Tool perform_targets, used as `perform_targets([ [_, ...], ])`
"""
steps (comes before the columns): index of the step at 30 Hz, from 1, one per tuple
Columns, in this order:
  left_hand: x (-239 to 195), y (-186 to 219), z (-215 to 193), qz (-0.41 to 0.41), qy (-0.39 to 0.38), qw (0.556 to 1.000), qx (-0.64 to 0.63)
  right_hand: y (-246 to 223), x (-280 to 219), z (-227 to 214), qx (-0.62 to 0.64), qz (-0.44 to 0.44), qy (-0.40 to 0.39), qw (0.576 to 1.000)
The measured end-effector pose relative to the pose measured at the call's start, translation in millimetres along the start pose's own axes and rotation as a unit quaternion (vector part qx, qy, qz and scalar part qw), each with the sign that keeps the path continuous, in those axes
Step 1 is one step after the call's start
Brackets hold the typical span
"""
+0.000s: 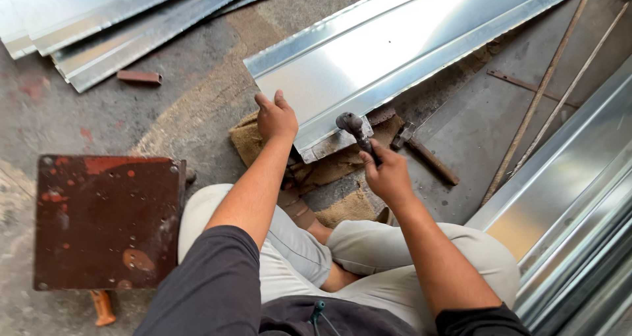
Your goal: The person hammers a piece of sheet metal against a wooden block while sitting on the floor.
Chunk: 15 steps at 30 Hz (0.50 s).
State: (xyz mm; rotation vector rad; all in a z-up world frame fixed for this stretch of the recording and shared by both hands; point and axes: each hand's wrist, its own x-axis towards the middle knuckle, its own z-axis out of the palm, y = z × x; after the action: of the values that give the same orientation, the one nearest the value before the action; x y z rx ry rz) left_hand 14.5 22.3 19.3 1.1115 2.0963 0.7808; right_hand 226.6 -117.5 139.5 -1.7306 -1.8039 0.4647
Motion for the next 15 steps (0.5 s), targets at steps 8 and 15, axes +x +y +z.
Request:
perform_targets([
  [8,3.9,-17.8,-7.9,0.034,0.016,0.999,-0.001,-79.3,2.0,-103.4,0.103,-0.108,0.147,0.978],
  [15,0.4,-42.1,-27.7,0.056,0.027,0.997,-0.052,-27.1,-26.3,-39.1,0.256,-0.118,0.174,0.944],
])
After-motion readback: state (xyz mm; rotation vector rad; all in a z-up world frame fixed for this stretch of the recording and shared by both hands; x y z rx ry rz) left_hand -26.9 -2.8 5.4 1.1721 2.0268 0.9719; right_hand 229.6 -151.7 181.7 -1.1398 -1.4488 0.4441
